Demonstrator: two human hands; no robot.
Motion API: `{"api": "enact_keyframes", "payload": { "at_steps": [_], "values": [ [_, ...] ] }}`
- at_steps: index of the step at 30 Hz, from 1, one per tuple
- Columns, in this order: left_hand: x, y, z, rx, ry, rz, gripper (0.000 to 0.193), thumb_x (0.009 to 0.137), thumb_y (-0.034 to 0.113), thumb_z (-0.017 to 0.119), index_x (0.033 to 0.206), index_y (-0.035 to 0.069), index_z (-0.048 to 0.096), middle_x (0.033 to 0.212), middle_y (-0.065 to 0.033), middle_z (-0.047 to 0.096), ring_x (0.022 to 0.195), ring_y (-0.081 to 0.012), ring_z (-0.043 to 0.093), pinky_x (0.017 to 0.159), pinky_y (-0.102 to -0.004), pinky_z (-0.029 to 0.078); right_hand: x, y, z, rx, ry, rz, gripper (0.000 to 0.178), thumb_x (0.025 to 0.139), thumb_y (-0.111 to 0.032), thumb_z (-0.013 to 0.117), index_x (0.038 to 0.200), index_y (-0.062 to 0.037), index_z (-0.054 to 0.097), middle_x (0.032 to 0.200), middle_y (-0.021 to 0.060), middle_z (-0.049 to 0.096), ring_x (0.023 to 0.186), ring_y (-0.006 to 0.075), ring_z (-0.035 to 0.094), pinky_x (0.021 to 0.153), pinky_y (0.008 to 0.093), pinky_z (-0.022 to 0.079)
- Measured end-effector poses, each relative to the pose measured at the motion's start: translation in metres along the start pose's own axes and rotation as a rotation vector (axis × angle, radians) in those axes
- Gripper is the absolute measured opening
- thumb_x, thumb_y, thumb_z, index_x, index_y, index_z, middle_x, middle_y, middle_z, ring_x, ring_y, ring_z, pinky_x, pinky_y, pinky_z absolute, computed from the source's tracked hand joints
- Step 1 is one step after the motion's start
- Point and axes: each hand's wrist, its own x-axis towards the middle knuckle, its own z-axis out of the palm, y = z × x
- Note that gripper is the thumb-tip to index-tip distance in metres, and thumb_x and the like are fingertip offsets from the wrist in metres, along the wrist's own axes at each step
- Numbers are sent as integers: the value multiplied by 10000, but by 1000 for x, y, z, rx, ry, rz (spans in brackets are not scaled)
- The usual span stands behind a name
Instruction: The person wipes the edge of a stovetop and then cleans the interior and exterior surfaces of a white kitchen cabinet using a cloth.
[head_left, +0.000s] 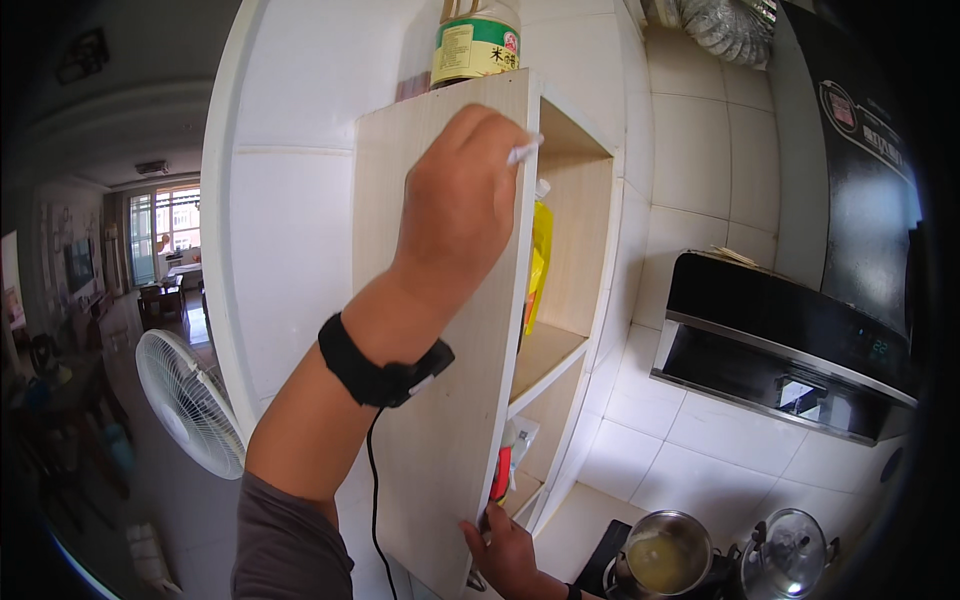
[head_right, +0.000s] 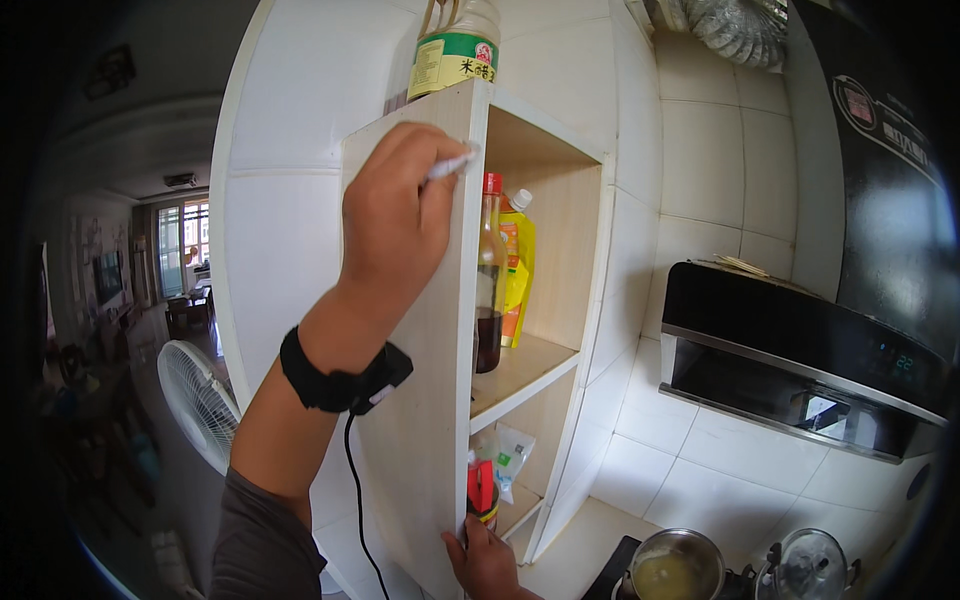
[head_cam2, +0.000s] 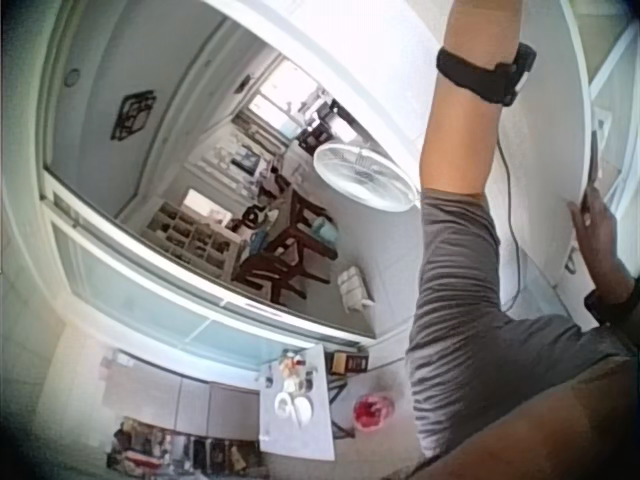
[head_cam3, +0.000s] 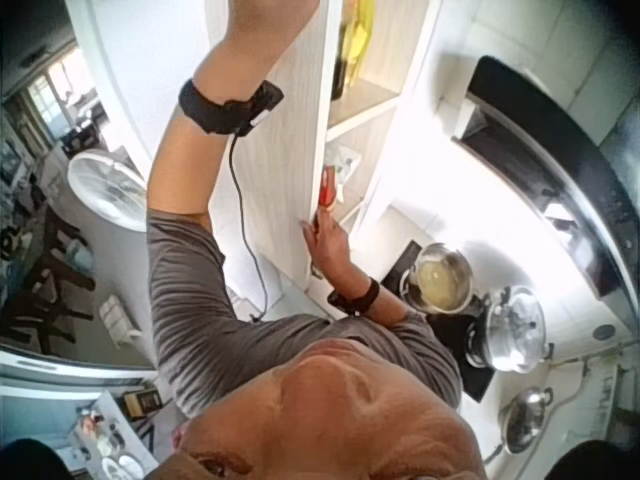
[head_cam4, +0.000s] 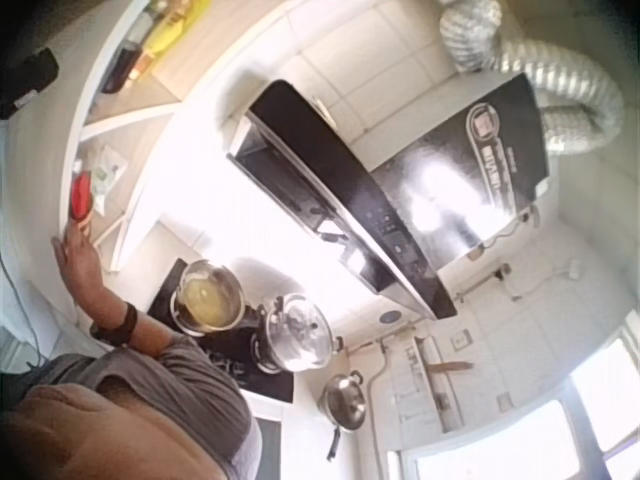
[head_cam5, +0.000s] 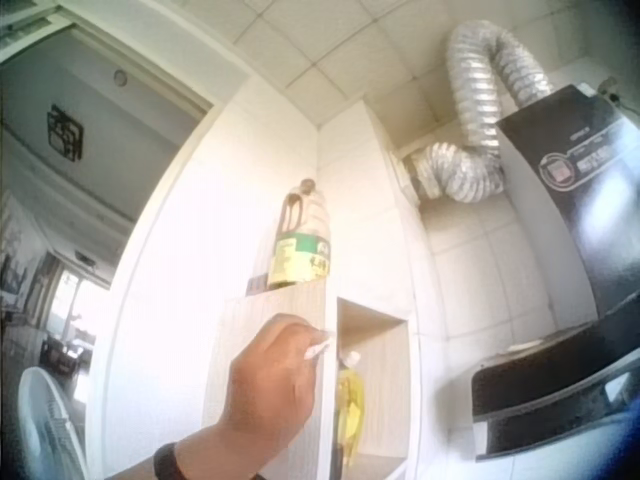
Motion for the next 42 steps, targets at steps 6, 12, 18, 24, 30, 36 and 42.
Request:
{"api": "enact_keyframes", "payload": {
  "at_steps": [6, 12, 18, 24, 30, 36, 42],
  "values": [
    [44, -24, 10, 103, 46, -25, 97, 822, -29, 587, 904, 4, 626, 851, -158, 632, 748, -302, 643, 657, -327, 506, -1, -5, 3, 29, -53, 27, 337, 870, -129, 681, 1109, 10, 489, 691, 195, 565, 592, 403, 573, 498, 459, 439],
    [30, -21, 3, 148, 3, -57, 70, 839, -12, 593, 899, 5, 624, 847, -135, 631, 707, -264, 627, 643, -316, 504, 0, -4, 0, 52, -93, 54, 291, 877, -145, 674, 1051, -2, 489, 692, 196, 565, 597, 404, 574, 509, 458, 441],
    [-24, -20, -23, 36, -108, -182, 95, 823, -63, 584, 897, -10, 611, 834, -110, 611, 675, -206, 595, 611, -281, 482, 0, -1, 0, 30, -51, 7, 285, 876, -152, 676, 1031, -1, 491, 694, 192, 575, 599, 399, 580, 517, 449, 454],
    [-52, -81, -56, 262, -70, -420, 67, 846, -46, 587, 898, -4, 596, 886, -142, 626, 756, -327, 610, 677, -368, 503, -1, -2, 1, -5, -104, 25, 299, 874, -162, 682, 1053, -6, 500, 705, 192, 597, 606, 393, 595, 520, 445, 469],
    [-108, -81, -78, 256, -91, -633, 56, 858, -18, 555, 898, -9, 594, 866, -136, 628, 755, -281, 618, 684, -348, 497, 11, -19, -6, -7, -175, 183, 325, 846, -163, 729, 1014, 11, 511, 764, 170, 652, 691, 341, 670, 620, 379, 531],
    [-105, -11, -57, -42, -91, -468, 163, 814, -98, 553, 926, 6, 609, 925, -99, 599, 720, -187, 575, 643, -280, 478, 7, -8, -3, -59, -161, 185, 319, 833, -142, 734, 1007, 9, 512, 764, 166, 653, 692, 332, 673, 618, 370, 529],
    [-81, 3, -42, 19, -80, -303, 180, 800, -126, 567, 918, 3, 615, 850, -99, 595, 691, -194, 576, 609, -270, 469, 4, -5, -6, -1, -154, 175, 318, 828, -116, 732, 1021, 13, 515, 765, 158, 651, 697, 318, 674, 621, 362, 528]
  ]
}}
